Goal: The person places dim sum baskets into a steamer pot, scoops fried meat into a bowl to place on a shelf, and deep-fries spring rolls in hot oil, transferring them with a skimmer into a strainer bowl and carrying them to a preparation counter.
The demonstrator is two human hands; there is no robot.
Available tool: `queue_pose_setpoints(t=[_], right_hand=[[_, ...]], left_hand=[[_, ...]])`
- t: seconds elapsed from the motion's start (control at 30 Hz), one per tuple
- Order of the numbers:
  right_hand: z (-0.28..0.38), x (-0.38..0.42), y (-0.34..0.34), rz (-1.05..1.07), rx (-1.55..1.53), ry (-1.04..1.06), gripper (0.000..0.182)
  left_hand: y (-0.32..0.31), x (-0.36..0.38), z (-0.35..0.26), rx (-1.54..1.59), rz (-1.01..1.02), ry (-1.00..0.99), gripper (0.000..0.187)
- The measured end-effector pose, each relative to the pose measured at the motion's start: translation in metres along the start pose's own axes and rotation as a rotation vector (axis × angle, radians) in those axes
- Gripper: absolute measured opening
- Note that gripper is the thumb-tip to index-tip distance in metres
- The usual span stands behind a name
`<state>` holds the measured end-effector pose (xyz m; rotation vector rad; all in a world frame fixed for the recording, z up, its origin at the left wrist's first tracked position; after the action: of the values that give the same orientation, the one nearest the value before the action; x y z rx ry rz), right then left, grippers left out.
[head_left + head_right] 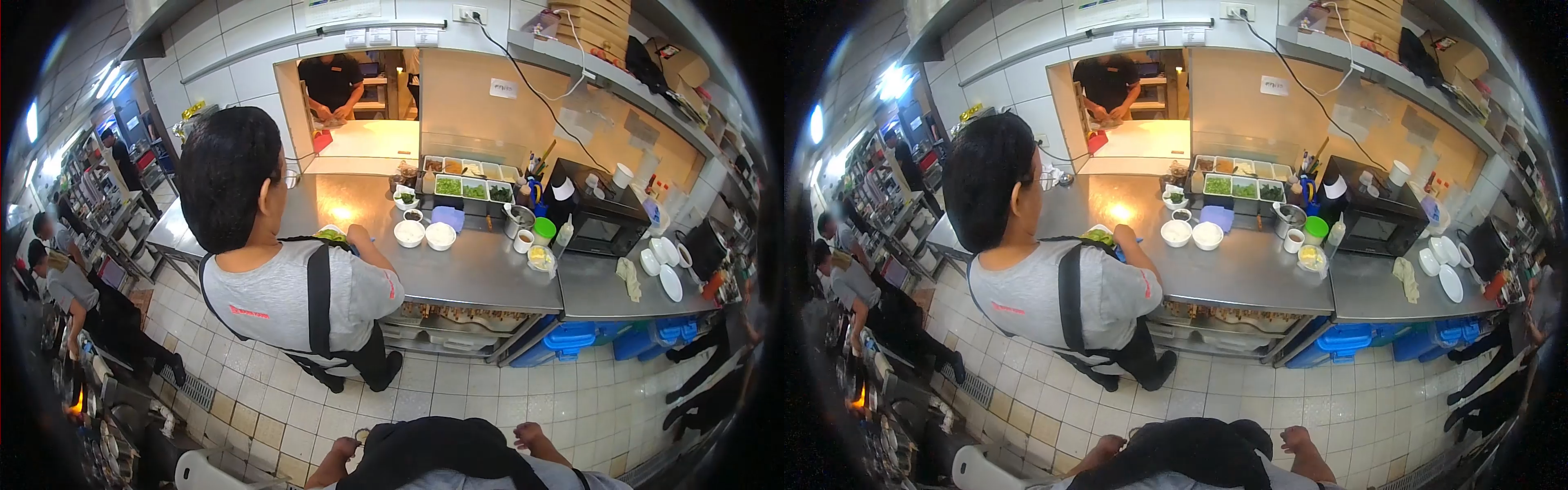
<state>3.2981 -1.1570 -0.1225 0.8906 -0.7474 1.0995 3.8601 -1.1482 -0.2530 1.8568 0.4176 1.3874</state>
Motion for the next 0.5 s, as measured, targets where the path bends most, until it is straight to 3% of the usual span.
queue_pose_setpoints(t=[0.03,0.1,0.2,0.23,0.27,0.33,0.47,0.5], right_hand=[[-0.015,-0.019,0.009,0.0,-0.006,-0.001,0.015],[-0.034,-0.048,0.004,0.297,1.317,0.589,0.015],[-0.047,-0.039,0.012,0.289,1.398,0.559,0.015],[-0.049,-0.034,0.013,0.286,1.439,0.543,0.015],[-0.051,-0.034,0.015,0.285,1.437,0.54,0.015],[-0.057,-0.037,0.02,0.23,1.406,0.467,0.015],[-0.065,-0.051,0.025,0.266,1.362,0.568,0.019],[-0.065,-0.055,0.024,0.259,1.416,0.579,0.021]], left_hand=[[0.01,-0.005,0.003,-0.052,-0.073,-0.014,0.037],[0.028,-0.011,0.006,-0.166,-0.2,-0.068,0.025],[0.067,-0.011,-0.001,-0.198,-0.186,-0.014,0.031],[0.08,-0.008,-0.004,-0.12,-0.148,-0.02,0.048],[0.073,-0.015,-0.003,-0.121,-0.147,-0.024,0.048],[0.054,-0.029,0.008,0.465,-0.077,0.129,0.033],[0.043,-0.042,0.004,0.342,-0.083,0.011,0.031],[0.043,-0.043,-0.002,0.108,-0.078,-0.032,0.032]])
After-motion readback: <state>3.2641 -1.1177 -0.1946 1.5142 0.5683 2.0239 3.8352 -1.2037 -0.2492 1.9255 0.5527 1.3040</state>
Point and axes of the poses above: each hand's wrist, its own x-axis away from the middle knuckle, its own y-axis out of the back of the hand, z = x × y, the point moved 5 cm from there along -x, towards the middle knuckle, and after that the axes turned 15 degrees about -x, right-handed, at the moved point
